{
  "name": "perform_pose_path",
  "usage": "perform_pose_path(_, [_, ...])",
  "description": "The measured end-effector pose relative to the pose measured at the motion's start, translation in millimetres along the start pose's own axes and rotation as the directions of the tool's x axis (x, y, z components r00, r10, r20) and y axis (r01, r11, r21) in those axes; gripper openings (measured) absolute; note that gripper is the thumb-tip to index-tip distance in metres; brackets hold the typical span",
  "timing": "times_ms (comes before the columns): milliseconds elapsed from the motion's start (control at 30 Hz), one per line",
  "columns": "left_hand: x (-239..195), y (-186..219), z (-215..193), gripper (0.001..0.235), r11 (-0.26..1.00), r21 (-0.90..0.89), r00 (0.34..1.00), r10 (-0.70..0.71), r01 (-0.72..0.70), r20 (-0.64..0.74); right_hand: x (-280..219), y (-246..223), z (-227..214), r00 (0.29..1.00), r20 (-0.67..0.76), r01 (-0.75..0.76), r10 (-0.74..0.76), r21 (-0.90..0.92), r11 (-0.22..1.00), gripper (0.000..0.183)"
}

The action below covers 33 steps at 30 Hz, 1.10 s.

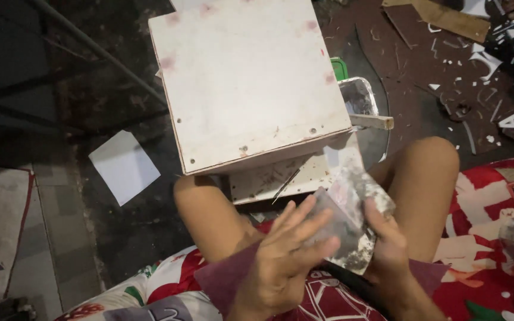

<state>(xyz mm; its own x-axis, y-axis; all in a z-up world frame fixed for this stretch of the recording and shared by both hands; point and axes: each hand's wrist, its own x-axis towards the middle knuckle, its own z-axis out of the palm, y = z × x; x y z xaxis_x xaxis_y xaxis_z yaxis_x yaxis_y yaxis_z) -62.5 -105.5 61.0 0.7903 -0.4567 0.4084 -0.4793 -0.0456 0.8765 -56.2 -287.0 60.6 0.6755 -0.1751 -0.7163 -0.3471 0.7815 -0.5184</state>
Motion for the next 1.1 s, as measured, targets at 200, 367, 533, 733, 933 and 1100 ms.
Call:
perform_pose_path(200, [-11, -9, 1, 0.068, 0.982, 0.154, 0.994, -0.102, 0.106, -0.032, 5, 14, -20, 0.897, 0.046, 0.441, -0.440, -0.148, 0.885, 0.038])
perform_pose_path(367, [-15, -16, -27, 0.065, 0.929, 0.323, 0.979, -0.201, 0.179, 0.035, 85, 2, -104, 0.811, 0.118, 0.565, -0.573, -0.414, 0.714, 0.033])
perform_pose_path(533, [7, 31, -16, 0.033, 0.808, 0.239, 0.803, -0.406, 0.538, -0.436, 50, 29, -74, 0.664, 0.045, 0.735, -0.746, -0.226, 0.640, 0.068])
perform_pose_path(733, [21, 45, -6, 0.052, 0.713, -0.069, 0.637, -0.662, 0.698, -0.395, 78, 76, -135, 0.574, -0.157, 0.523, -0.803, -0.685, 0.508, 0.042])
perform_pose_path(933, [24, 36, 3, 0.050, 0.753, -0.224, 0.695, -0.657, 0.618, -0.293, 49, 65, -98, 0.510, 0.313, 0.824, -0.801, -0.444, 0.352, 0.048])
perform_pose_path(1100, [8, 25, 11, 0.049, 0.803, -0.321, 0.666, -0.596, 0.503, -0.448, 14, 22, -24, 0.593, 0.639, 0.799, -0.490, -0.389, 0.459, 0.047])
